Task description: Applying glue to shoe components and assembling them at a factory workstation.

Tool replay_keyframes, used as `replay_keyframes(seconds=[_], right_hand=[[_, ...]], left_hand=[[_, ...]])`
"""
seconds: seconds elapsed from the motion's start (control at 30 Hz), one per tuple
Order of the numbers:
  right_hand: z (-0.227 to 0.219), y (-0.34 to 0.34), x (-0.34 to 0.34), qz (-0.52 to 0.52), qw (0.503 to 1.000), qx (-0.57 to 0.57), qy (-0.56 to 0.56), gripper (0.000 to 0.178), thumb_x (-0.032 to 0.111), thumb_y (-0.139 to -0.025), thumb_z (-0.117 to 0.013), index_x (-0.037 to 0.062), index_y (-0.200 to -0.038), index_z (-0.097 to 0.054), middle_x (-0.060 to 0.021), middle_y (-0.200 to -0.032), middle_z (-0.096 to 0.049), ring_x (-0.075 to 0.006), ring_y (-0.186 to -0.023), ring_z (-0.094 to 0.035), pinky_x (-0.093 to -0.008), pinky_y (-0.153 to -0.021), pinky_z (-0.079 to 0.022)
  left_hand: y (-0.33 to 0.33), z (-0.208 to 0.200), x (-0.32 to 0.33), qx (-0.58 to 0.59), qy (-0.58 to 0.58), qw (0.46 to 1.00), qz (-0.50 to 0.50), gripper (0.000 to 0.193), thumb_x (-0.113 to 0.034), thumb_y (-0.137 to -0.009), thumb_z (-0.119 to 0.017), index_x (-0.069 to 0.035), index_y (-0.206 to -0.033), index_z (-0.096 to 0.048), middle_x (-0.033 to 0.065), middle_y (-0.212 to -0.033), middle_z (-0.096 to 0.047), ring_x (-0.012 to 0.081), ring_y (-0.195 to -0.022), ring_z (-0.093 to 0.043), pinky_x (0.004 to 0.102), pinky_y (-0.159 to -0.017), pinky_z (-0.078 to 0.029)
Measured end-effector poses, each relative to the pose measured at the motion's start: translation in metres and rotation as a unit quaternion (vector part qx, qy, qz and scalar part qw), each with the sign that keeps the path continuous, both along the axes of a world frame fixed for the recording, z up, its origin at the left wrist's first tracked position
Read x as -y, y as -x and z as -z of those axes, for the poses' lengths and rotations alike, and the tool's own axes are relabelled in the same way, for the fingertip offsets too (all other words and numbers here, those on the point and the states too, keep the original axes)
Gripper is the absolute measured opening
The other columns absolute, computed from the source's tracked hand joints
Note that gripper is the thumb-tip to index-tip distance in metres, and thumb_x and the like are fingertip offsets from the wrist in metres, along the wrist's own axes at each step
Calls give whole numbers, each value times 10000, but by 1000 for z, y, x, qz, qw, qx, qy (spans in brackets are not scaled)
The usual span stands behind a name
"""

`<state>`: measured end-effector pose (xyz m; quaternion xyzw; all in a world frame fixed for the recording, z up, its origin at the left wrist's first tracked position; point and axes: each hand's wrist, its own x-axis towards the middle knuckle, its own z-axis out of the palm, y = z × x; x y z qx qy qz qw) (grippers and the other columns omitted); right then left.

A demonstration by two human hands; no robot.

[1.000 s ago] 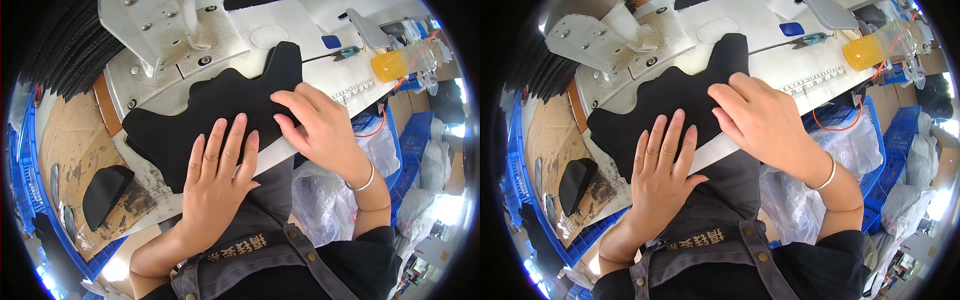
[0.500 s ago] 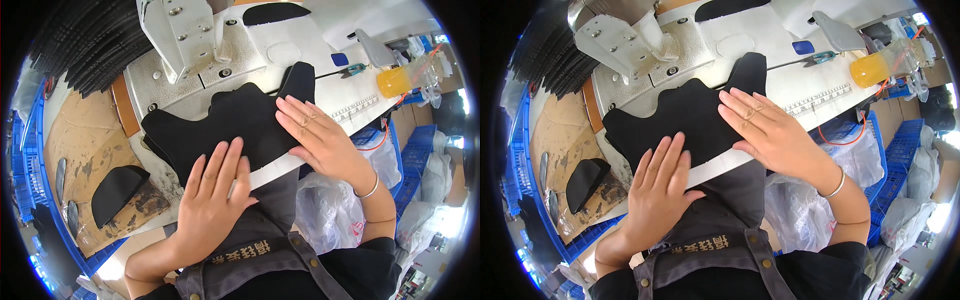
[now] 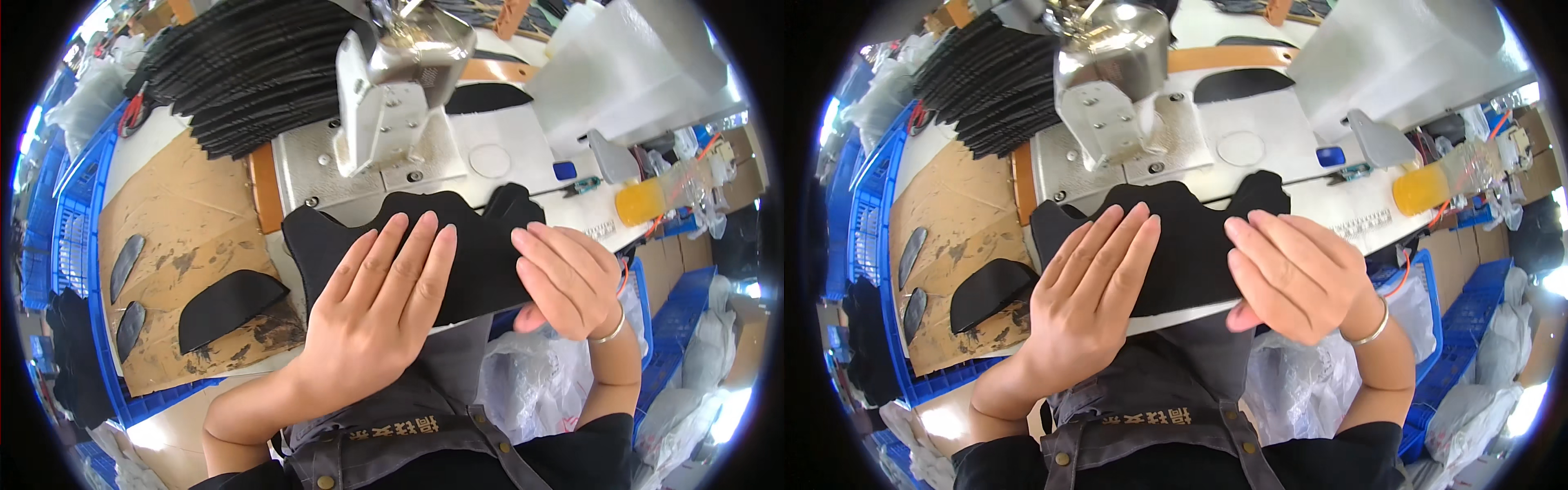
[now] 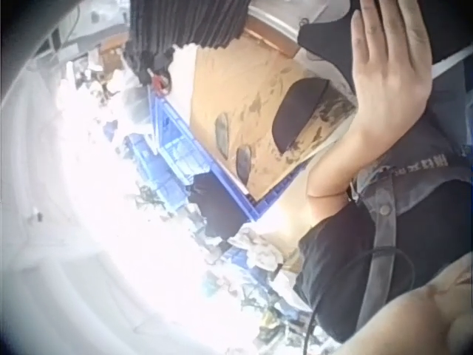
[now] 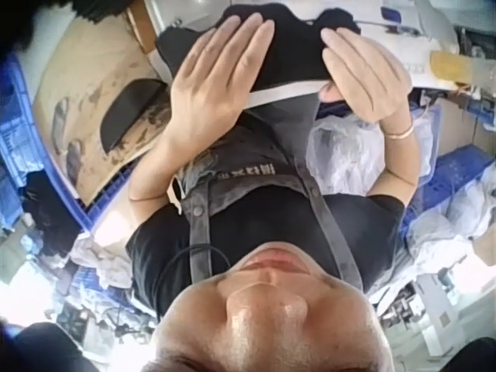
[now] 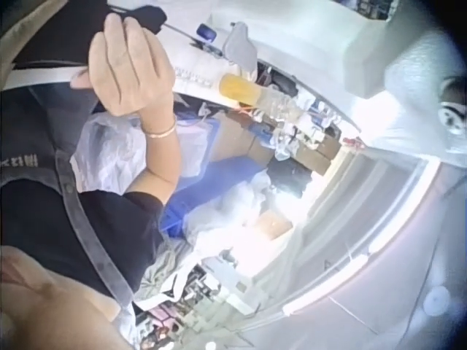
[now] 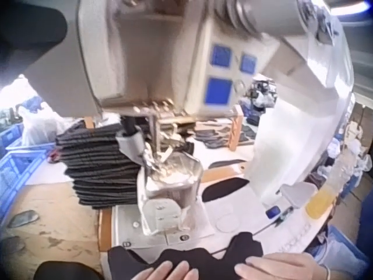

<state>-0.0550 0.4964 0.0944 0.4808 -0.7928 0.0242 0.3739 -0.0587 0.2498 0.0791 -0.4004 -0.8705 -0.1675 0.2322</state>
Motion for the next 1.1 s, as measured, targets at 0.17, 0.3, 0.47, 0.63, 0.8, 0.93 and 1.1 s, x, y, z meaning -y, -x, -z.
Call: replay_keyframes(seconds=[0.17,0.3,0.47,0.63,0.8,0.93,1.1], right_hand=[[-12,-24,20,69,996,32,-40,193,92,-865,-568,11,-1022,-646,-136,-968,-712,-270,-951,-675,-374,-881,-509],[-18,-28,45,29,993,112,10,325,244,-932,-551,-10,-1127,-612,-181,-1063,-683,-313,-1035,-646,-415,-899,-499],[34,-22,32,54,961,216,164,526,316,-896,-602,-25,-1283,-498,-215,-1316,-534,-395,-1141,-561,-435,-941,-477],[64,-22,25,86,944,266,173,453,126,-821,-623,-38,-1232,-526,-217,-1267,-568,-394,-1118,-567,-441,-951,-463],[81,-20,27,74,949,226,206,412,29,-759,-592,-36,-1165,-562,-202,-1211,-607,-384,-1082,-582,-436,-927,-468],[83,-19,28,87,946,234,207,397,31,-747,-585,-39,-1138,-575,-192,-1168,-628,-380,-1053,-595,-441,-916,-473],[84,-22,26,89,943,243,209,387,33,-751,-582,-48,-1129,-577,-198,-1164,-628,-387,-1039,-598,-444,-912,-477]], left_hand=[[-16,-27,21,-54,59,996,-29,396,-67,-798,-545,33,-1175,-614,165,-1207,-625,290,-1118,-609,404,-991,-431],[-34,-54,52,-67,121,987,-86,381,-84,-823,-511,-14,-1177,-635,136,-1208,-635,283,-1165,-584,411,-1049,-378],[-32,-89,128,-149,-2,952,-267,465,71,-778,-440,22,-1207,-615,152,-1217,-629,304,-1209,-555,413,-1049,-387],[48,-113,187,-290,49,875,-384,567,105,-782,-514,-150,-1284,-586,97,-1252,-614,297,-1138,-587,358,-981,-445],[155,-133,156,-258,-53,946,-188,159,-103,-873,-603,-34,-1000,-667,161,-1082,-665,273,-1004,-617,362,-889,-479],[176,-140,104,-49,106,986,-115,324,-226,-929,-531,-105,-1221,-601,184,-1073,-657,345,-1081,-584,439,-933,-460],[154,-160,112,92,-88,983,-134,445,-333,-1009,-404,15,-1232,-569,205,-1245,-592,319,-1163,-556,382,-1010,-407]])
